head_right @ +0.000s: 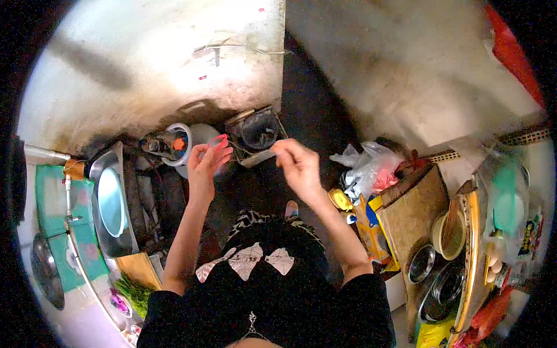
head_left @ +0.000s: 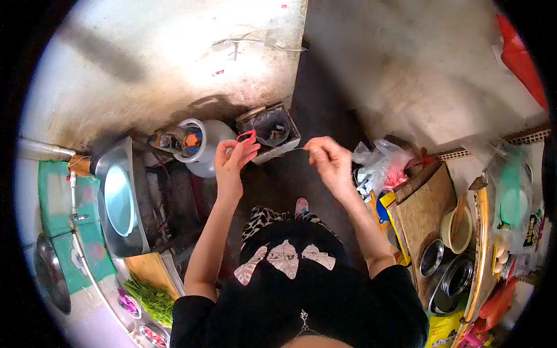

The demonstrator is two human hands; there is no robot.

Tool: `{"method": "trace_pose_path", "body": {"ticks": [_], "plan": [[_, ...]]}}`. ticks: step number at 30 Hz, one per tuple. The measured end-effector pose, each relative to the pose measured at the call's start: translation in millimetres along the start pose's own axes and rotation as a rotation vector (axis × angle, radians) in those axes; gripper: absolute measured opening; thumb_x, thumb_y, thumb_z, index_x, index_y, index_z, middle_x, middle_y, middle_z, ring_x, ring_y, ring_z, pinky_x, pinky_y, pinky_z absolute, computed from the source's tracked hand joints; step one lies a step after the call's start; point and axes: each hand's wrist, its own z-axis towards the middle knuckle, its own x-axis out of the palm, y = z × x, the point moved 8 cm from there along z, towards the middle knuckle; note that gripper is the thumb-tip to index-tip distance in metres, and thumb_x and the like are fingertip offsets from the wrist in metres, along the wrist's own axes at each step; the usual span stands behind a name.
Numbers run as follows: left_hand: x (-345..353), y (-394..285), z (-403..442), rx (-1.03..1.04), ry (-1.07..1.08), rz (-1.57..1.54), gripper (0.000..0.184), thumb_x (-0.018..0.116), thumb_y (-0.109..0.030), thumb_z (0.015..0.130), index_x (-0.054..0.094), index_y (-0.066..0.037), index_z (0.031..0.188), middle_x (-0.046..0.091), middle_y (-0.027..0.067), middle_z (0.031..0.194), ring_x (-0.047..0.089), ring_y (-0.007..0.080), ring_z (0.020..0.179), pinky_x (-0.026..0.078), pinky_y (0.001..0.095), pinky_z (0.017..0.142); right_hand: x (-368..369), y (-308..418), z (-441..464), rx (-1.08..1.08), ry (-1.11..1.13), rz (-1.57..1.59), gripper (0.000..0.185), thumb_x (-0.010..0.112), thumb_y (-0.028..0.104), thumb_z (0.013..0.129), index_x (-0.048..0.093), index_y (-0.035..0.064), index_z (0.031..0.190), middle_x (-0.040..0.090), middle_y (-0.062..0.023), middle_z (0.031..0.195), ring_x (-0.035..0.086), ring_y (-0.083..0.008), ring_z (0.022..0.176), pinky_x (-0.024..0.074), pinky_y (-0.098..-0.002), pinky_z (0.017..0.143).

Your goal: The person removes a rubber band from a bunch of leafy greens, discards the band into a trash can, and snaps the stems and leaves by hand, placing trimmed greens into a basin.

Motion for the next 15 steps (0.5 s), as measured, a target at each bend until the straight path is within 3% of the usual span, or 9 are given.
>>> {"method": "trace_pose_path", "body": {"ticks": [3,4,7,10,12,15], "plan": [[12,6,28,-0.044,0.030,-0.035,0.011,0.052,-0.013,0.098,0.046,-0.004,0.100,0.063,0.0225,0.114,0.066,0.0313,0.101,0.052,0.0393,0.090,-35,5,21,-0.046,-0.117,0.107,0.012,0.056,0.010,0.096,0.063,0.0022,0.092,0.062,-0.0106,0.107,0.057,-0.0076,0.067,0.0455,-0.0215,0.059],[14,8,39,-0.067,0.033,-0.062,0.011,0.052,-0.013,0.098,0.046,-0.003,0.099,0.064,0.0229,0.112,0.067,0.0305,0.099,0.053,0.0382,0.089,-39,-2,29,0.037,-0.113,0.191,0.017,0.052,0.018,0.099,0.061,0.0045,0.092,0.057,-0.0138,0.120,0.058,-0.0076,0.066,0.0440,-0.0210,0.056],[23,9,72,-0.115,0.092,-0.117,0.012,0.052,-0.012,0.098,0.045,-0.003,0.098,0.063,0.0231,0.112,0.067,0.0317,0.100,0.054,0.0390,0.089,-29,-23,56,0.283,-0.107,0.692,0.021,0.046,0.025,0.101,0.055,0.0080,0.092,0.066,-0.0151,0.100,0.059,-0.0120,0.064,0.0442,-0.0226,0.054],[30,3,104,-0.145,0.162,-0.146,0.012,0.052,-0.012,0.098,0.044,-0.003,0.098,0.063,0.0233,0.111,0.067,0.0327,0.100,0.054,0.0400,0.089,5,-73,80,0.433,-0.083,0.608,0.019,0.048,0.024,0.100,0.056,0.0084,0.094,0.063,-0.0066,0.075,0.053,-0.0114,0.058,0.0412,-0.0236,0.051],[31,-1,127,-0.140,0.188,-0.157,0.012,0.052,-0.012,0.098,0.044,-0.003,0.098,0.063,0.0235,0.111,0.066,0.0334,0.101,0.054,0.0405,0.089,38,-101,96,0.513,-0.013,0.523,0.017,0.053,0.015,0.096,0.059,0.0062,0.109,0.059,-0.0033,0.072,0.050,-0.0091,0.058,0.0390,-0.0222,0.050],[22,0,159,-0.144,0.220,-0.157,0.012,0.051,-0.012,0.098,0.044,-0.003,0.100,0.063,0.0242,0.111,0.066,0.0349,0.102,0.054,0.0415,0.088,106,-121,113,0.687,0.287,0.489,0.034,0.061,0.009,0.089,0.057,0.0046,0.123,0.056,-0.0016,0.071,0.049,-0.0070,0.058,0.0368,-0.0212,0.049]]}}
